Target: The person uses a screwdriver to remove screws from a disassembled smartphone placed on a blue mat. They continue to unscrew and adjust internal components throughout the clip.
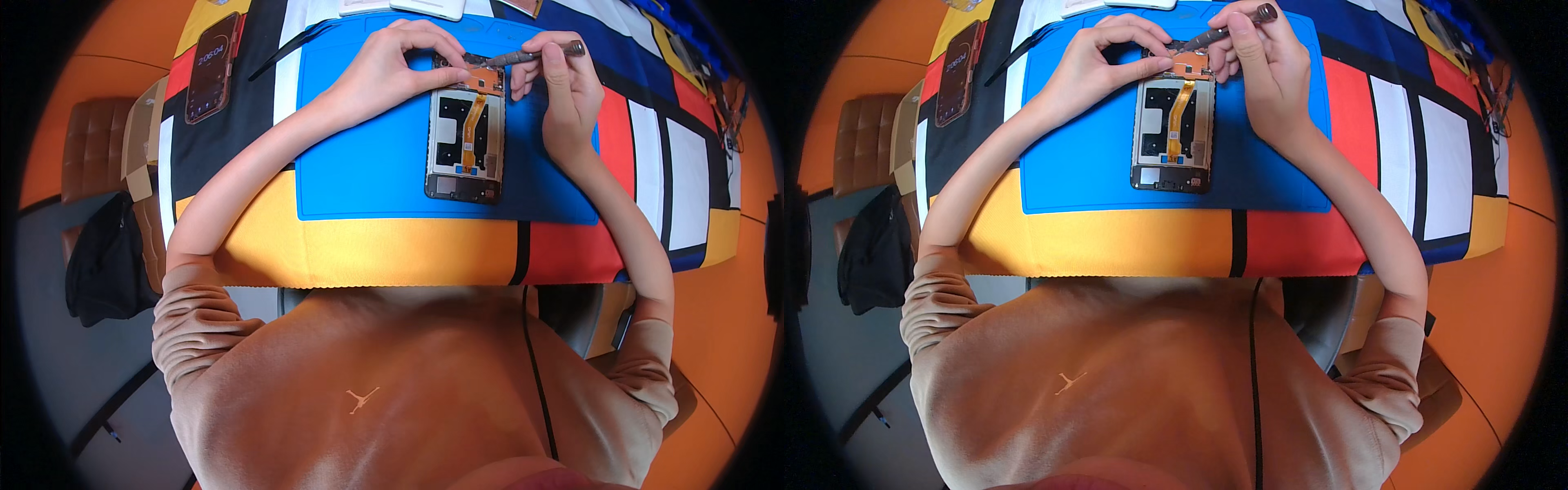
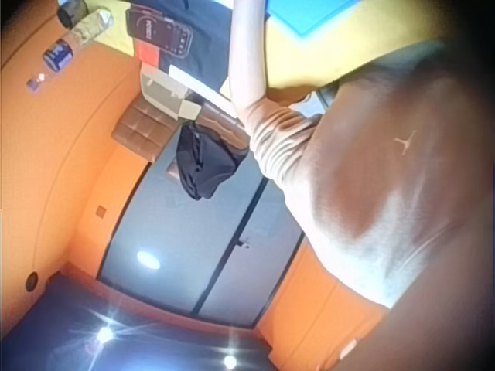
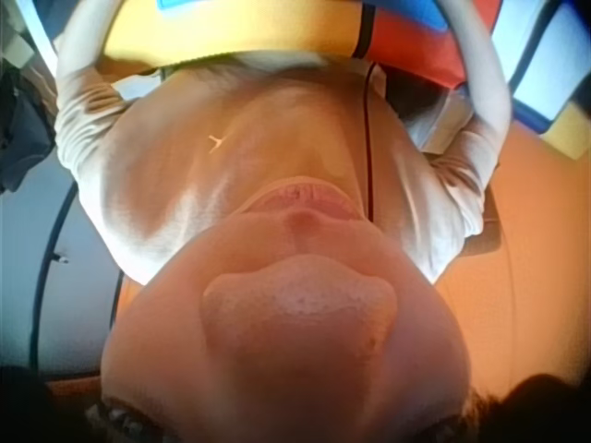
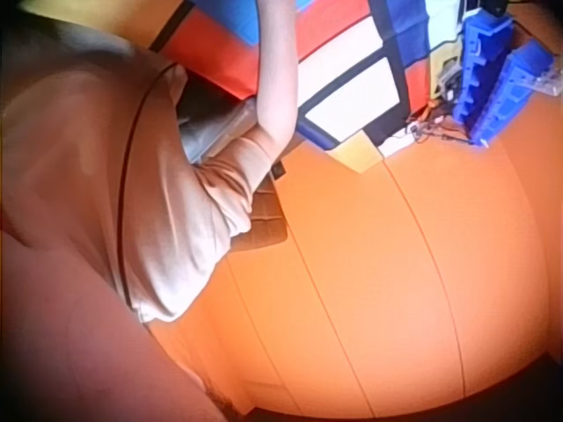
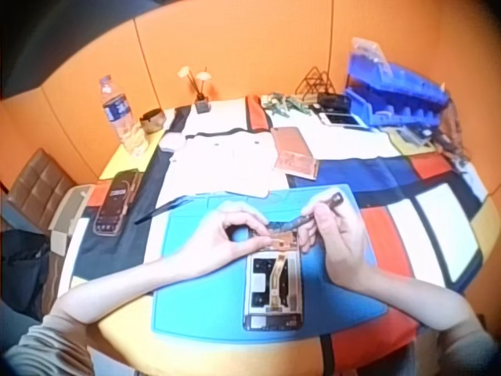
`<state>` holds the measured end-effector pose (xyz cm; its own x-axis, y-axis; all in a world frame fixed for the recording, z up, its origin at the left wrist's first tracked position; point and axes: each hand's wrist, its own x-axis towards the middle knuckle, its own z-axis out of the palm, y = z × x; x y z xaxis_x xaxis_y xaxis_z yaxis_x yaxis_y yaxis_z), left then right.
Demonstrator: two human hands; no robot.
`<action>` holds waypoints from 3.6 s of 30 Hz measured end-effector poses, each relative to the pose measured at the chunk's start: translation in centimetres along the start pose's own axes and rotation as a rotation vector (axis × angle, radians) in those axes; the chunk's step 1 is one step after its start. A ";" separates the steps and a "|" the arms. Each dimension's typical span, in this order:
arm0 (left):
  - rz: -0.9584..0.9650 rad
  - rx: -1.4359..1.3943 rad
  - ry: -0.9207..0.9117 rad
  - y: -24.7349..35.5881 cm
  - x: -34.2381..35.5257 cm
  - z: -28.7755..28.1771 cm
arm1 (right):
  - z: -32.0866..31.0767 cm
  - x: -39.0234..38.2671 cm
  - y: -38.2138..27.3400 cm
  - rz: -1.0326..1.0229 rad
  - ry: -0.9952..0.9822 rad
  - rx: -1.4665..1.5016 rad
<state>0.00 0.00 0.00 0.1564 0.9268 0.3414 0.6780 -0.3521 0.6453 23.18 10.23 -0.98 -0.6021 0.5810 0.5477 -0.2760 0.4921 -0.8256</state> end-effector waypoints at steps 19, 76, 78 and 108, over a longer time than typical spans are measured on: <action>0.038 0.096 0.128 0.2 0.2 1.2 | -0.3 0.0 0.0 -0.059 0.045 -0.028; 0.301 0.282 -0.089 3.2 -0.8 0.1 | 0.5 -0.7 -2.3 0.029 0.156 -0.413; 0.305 0.283 -0.083 3.1 -0.8 0.1 | 0.4 -0.6 -2.2 -0.063 0.103 -0.502; 0.308 0.218 -0.061 2.4 -1.0 0.5 | -0.1 3.1 -3.2 -0.317 -0.152 -0.506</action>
<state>1.86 -1.66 0.84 0.4146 0.7900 0.4517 0.7283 -0.5857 0.3558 22.30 10.53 3.40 -0.6590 0.2755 0.6999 -0.0920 0.8940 -0.4384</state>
